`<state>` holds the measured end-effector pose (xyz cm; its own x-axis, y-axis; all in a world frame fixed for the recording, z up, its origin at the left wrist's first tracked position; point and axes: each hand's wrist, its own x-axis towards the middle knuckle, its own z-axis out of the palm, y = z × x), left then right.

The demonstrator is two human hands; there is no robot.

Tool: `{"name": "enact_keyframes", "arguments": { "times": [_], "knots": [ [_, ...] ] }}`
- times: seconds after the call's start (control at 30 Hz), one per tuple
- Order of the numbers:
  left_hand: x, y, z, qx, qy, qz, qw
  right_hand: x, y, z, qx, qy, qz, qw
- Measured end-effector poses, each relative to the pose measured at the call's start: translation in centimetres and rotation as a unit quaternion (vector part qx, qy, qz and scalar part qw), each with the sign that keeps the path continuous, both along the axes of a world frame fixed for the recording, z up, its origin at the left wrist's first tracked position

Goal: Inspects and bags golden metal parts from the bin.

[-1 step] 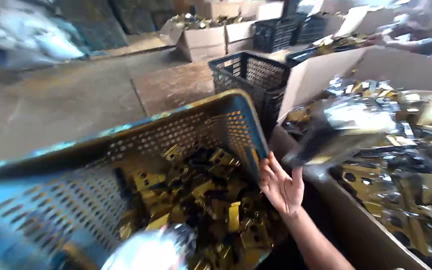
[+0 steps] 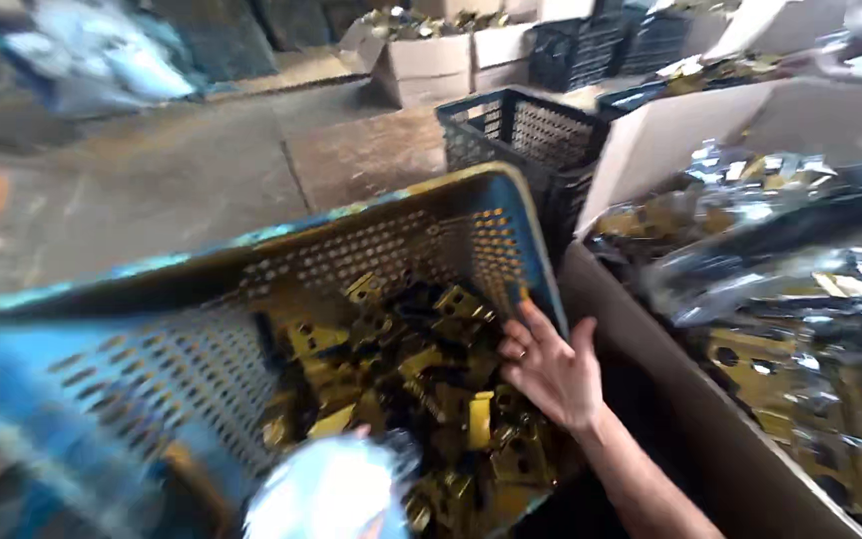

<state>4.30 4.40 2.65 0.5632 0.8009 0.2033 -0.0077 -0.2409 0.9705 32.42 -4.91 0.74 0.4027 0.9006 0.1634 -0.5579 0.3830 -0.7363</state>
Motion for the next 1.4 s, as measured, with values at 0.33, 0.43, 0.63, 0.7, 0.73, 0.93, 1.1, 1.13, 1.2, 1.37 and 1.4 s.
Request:
{"name": "enact_keyframes", "arguments": {
  "times": [0.33,0.43,0.63,0.7,0.73,0.93,1.1,1.13,1.2,1.37,1.4],
  "knots": [
    [1.7,-1.4,-1.5,0.008,0.003,0.036,0.999,-8.4,2.0,-0.4,-0.218,-0.268,0.171,0.923],
    [1.4,0.0,-2.2,0.021,0.001,0.068,0.997,-7.1,1.9,-1.3,-0.140,-0.216,0.268,0.929],
    [-2.5,4.0,-1.1,0.177,0.176,0.248,0.936,-7.4,3.5,-0.6,-0.184,-0.224,0.172,0.942],
    [-1.3,2.1,0.7,0.024,0.094,0.122,0.988,-8.5,4.1,-0.3,-0.134,-0.303,0.181,0.926],
    [-0.5,1.0,0.9,-0.049,0.074,0.048,0.995,-8.9,4.4,-0.1,-0.076,-0.342,0.213,0.912],
    [-1.1,2.3,-1.7,0.078,0.123,0.198,0.969,-2.5,9.2,1.1,-0.209,-0.517,0.222,0.800],
    [0.1,1.8,-1.8,0.029,-0.009,0.198,0.980,0.7,16.3,-4.6,-0.432,-0.734,0.199,0.485],
    [0.3,1.7,-1.8,0.026,-0.013,0.198,0.980,0.6,16.5,-5.4,-0.421,-0.750,0.189,0.474],
    [0.4,1.5,-1.8,0.039,-0.010,0.199,0.979,0.4,16.4,-5.4,-0.397,-0.777,0.175,0.456],
    [0.5,1.4,-2.5,0.071,0.002,0.215,0.974,0.9,13.7,-4.8,-0.309,-0.698,0.067,0.643],
    [0.5,1.4,-2.6,0.070,-0.005,0.223,0.972,0.4,12.5,-4.2,-0.280,-0.616,0.004,0.736]
  ]
}}
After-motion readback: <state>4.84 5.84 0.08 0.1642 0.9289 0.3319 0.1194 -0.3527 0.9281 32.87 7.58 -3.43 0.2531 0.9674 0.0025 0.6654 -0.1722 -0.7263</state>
